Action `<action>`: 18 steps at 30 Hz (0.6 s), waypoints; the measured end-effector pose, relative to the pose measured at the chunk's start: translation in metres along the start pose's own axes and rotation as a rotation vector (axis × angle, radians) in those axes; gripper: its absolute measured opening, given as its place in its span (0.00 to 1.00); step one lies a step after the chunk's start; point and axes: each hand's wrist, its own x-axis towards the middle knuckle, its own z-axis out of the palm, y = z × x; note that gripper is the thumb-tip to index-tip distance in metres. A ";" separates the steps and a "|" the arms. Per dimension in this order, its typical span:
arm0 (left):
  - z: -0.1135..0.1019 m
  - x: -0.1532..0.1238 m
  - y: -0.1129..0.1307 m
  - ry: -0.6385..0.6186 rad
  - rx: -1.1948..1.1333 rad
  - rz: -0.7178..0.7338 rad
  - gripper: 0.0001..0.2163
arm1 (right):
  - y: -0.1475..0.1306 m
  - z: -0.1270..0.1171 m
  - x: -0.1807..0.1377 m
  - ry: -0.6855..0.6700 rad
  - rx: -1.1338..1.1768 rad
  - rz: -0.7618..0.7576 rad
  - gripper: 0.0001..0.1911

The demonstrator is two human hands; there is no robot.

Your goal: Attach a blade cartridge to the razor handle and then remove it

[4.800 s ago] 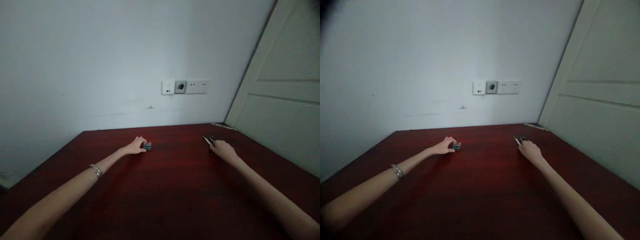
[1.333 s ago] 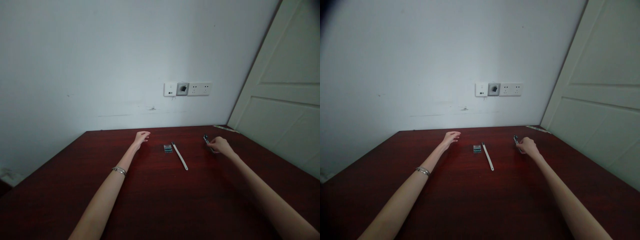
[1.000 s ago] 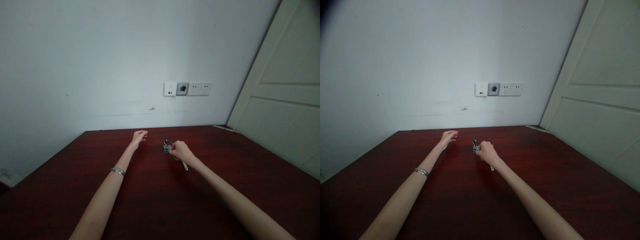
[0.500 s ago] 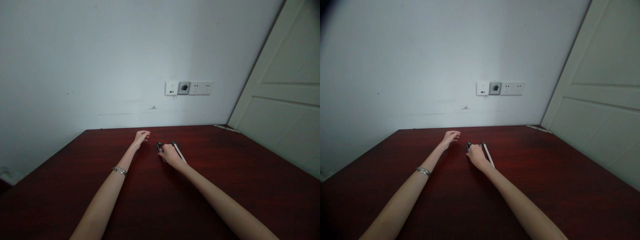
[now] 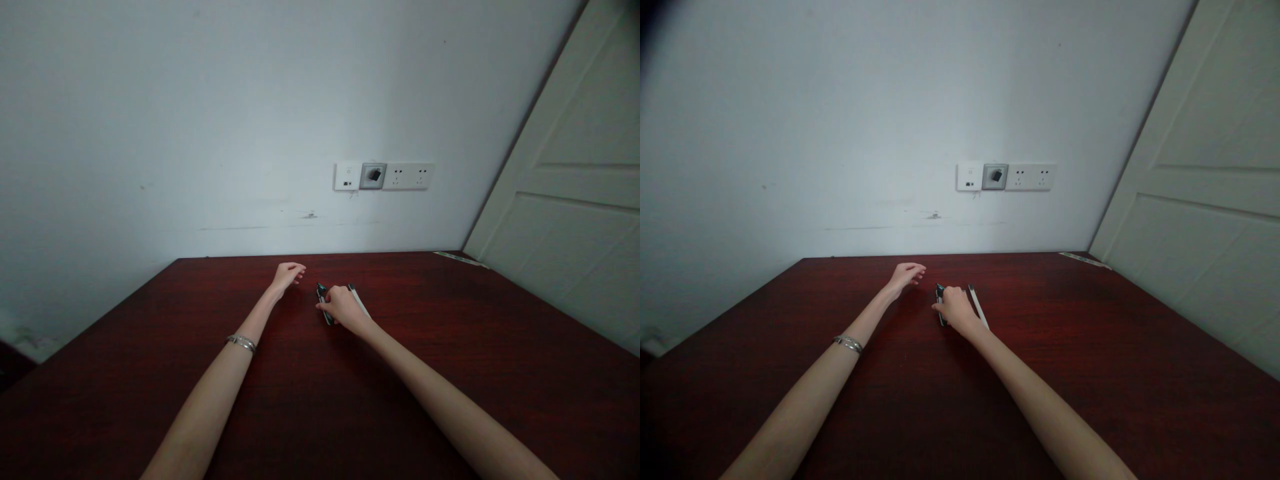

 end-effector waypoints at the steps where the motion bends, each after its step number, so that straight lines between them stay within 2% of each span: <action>1: 0.000 0.000 0.001 -0.003 0.026 -0.004 0.12 | 0.002 -0.004 0.000 -0.012 0.022 -0.005 0.17; 4: -0.005 0.000 0.007 -0.028 0.131 -0.027 0.11 | 0.017 -0.023 0.003 0.009 0.080 0.000 0.21; 7: -0.012 -0.002 0.017 -0.105 0.267 -0.057 0.08 | 0.041 -0.044 0.006 0.131 0.018 0.062 0.12; 9: -0.014 -0.005 0.027 -0.170 0.348 -0.072 0.08 | 0.057 -0.054 0.006 0.152 -0.017 0.115 0.09; 12: -0.008 -0.015 0.040 -0.280 0.470 -0.084 0.10 | 0.077 -0.056 0.003 0.088 -0.020 0.145 0.12; 14: 0.003 -0.025 0.047 -0.442 0.612 -0.070 0.12 | 0.085 -0.050 0.001 0.020 0.012 0.156 0.14; 16: 0.015 -0.035 0.052 -0.537 0.690 -0.052 0.14 | 0.089 -0.043 0.000 -0.037 0.069 0.176 0.15; 18: 0.027 -0.043 0.053 -0.550 0.774 -0.031 0.15 | 0.092 -0.038 -0.001 -0.072 0.124 0.190 0.15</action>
